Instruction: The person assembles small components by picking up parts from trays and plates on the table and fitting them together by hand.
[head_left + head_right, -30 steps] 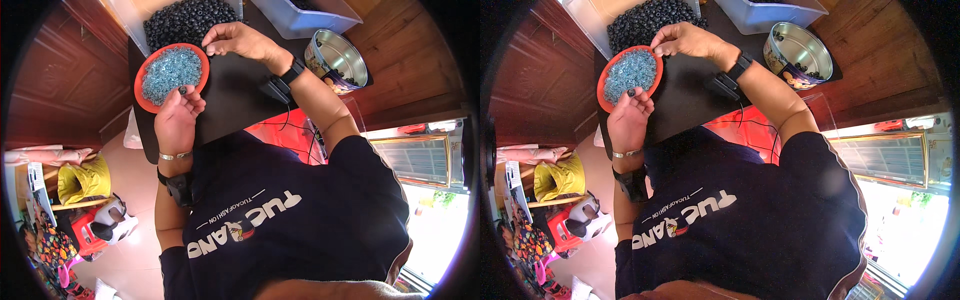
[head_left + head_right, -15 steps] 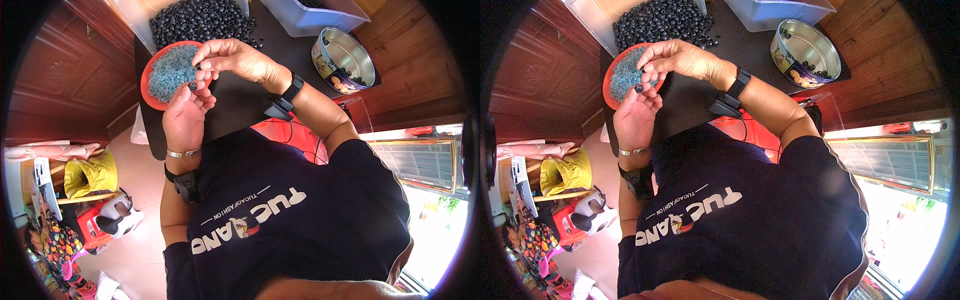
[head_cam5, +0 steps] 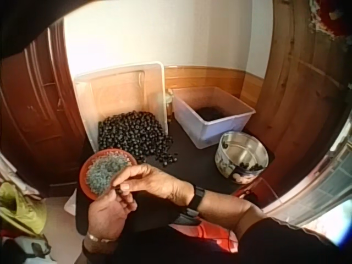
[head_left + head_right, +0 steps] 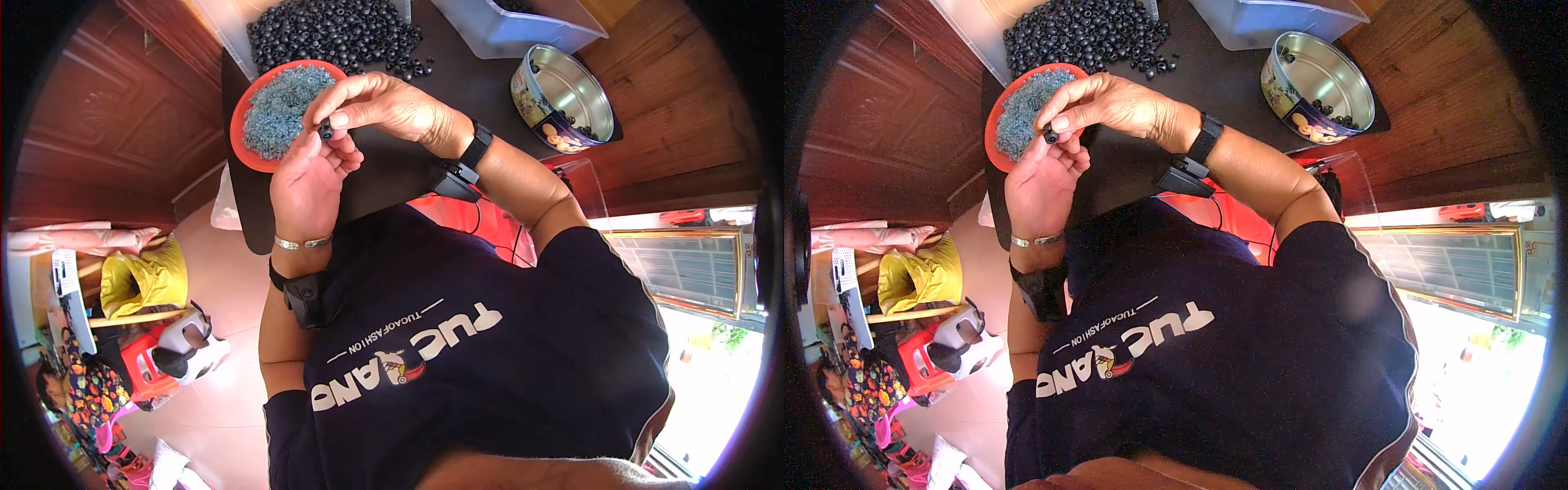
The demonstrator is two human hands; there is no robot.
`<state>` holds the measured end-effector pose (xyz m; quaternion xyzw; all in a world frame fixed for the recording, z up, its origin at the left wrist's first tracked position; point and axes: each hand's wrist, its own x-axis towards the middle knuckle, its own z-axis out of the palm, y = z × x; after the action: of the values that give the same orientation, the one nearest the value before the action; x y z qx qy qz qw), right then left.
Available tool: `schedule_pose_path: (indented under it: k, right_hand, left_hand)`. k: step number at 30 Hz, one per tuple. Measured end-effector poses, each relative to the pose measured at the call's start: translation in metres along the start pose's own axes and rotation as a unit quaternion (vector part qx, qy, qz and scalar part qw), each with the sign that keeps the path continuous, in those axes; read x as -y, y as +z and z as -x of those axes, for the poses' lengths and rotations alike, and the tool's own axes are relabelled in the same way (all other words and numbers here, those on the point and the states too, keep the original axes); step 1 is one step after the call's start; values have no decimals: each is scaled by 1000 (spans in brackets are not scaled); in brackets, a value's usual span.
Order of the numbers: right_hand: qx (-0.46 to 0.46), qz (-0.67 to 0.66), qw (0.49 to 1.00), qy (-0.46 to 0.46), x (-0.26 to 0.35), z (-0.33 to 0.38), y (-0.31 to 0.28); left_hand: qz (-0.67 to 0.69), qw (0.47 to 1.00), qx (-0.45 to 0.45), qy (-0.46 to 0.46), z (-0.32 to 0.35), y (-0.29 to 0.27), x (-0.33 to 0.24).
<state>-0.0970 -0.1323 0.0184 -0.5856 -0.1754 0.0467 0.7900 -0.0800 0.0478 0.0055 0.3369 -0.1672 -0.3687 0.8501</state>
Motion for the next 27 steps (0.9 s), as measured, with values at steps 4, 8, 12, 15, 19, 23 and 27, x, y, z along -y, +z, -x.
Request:
schedule_pose_path:
  k: [4, 8, 12, 15, 19, 23, 27]
  right_hand:
    - [7, -5, 1000, 12, -2, 1, -2]
    - [-3, 9, 1000, 11, -4, 2, -1]
    - [-16, 20, 1000, 3, -8, -1, -2]
    - [-27, 39, 999, 12, -5, 0, 2]
    - [-35, 36, 999, 8, -2, 2, 5]
    - [-25, 43, 999, 8, -4, 2, 1]
    - [-24, 42, 999, 11, -6, 3, 0]
  left_hand:
    - [0, 1000, -18, 0, 1, 0, 2]
    - [-4, 1000, -27, -5, 1, -1, 3]
    - [-14, 999, -29, 3, 0, -3, 3]
    - [-16, 999, -43, 2, 0, -6, 4]
    - [-30, 999, -36, 9, -1, -7, 5]
    - [-54, 998, -31, 12, 0, -8, 6]
    - [-46, 998, -43, 8, -1, -2, 6]
